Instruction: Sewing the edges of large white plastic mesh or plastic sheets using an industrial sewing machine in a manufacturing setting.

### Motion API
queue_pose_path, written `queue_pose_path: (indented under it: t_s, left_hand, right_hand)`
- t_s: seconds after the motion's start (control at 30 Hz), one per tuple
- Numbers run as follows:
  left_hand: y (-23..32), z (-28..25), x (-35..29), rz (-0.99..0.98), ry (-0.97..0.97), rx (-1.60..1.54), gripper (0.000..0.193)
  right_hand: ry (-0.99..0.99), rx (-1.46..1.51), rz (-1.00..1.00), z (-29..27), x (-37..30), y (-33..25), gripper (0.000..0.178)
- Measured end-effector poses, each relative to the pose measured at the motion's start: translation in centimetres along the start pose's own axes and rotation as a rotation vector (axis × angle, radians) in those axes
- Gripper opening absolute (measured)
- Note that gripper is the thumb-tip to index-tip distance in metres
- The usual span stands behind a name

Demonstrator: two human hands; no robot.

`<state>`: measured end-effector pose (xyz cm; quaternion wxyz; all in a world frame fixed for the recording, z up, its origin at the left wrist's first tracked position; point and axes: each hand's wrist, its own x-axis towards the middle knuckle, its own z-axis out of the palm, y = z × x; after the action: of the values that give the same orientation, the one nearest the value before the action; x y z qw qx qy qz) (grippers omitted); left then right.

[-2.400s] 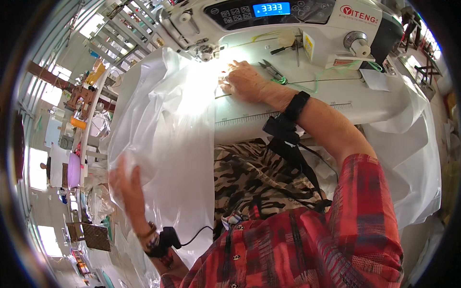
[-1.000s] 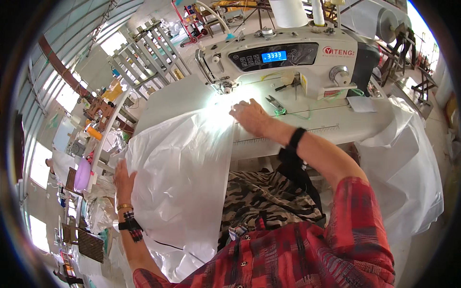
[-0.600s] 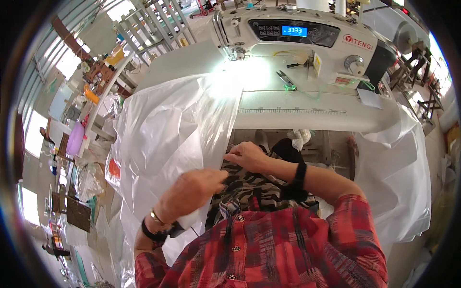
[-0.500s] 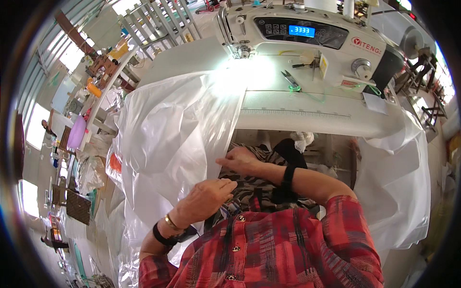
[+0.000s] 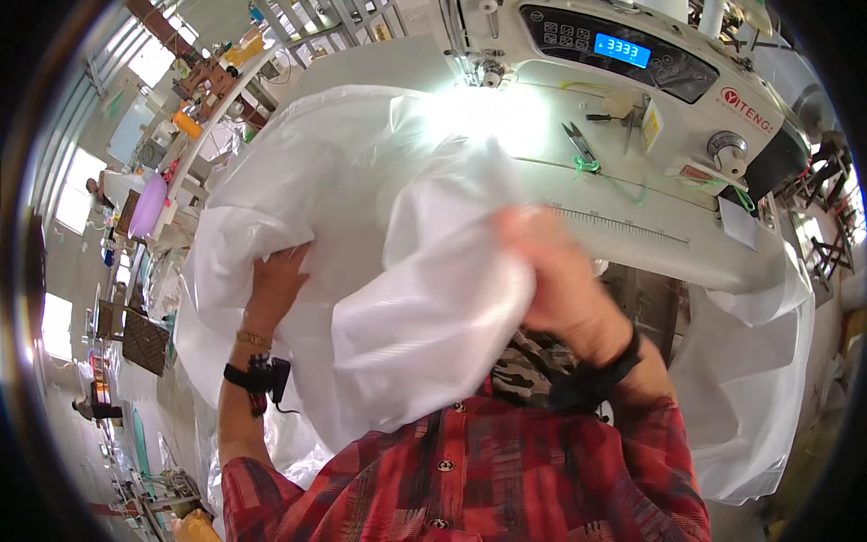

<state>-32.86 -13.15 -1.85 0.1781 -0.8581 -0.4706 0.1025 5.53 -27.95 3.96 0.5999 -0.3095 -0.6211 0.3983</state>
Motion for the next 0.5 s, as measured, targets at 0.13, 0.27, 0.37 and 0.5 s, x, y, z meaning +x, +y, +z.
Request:
queue_pose_path:
  t_s: [0.13, 0.27, 0.37, 0.5]
  left_hand:
    - [0.5, -2.0, 1.1, 0.116, 0.1, -0.236, 0.053]
    - [6.9, -5.6, 0.3, 0.219, 0.019, -0.368, 0.018]
    - [11.0, -6.1, -4.3, 0.241, 0.049, -0.724, 0.018]
    - [17.3, 3.4, 0.7, 0.307, -0.139, -1.1, 0.02]
  right_hand:
    - [-0.153, -0.132, 0.442, -2.0, -3.0, 2.3, 0.031]
    - [-0.612, -1.084, 0.436, -1.9, -5.9, 5.9, 0.02]
    - [-0.161, 0.054, 0.626, 0.0, -6.5, 3.8, 0.021]
    - [0.161, 0.655, 0.588, -0.3, -7.3, 0.1, 0.024]
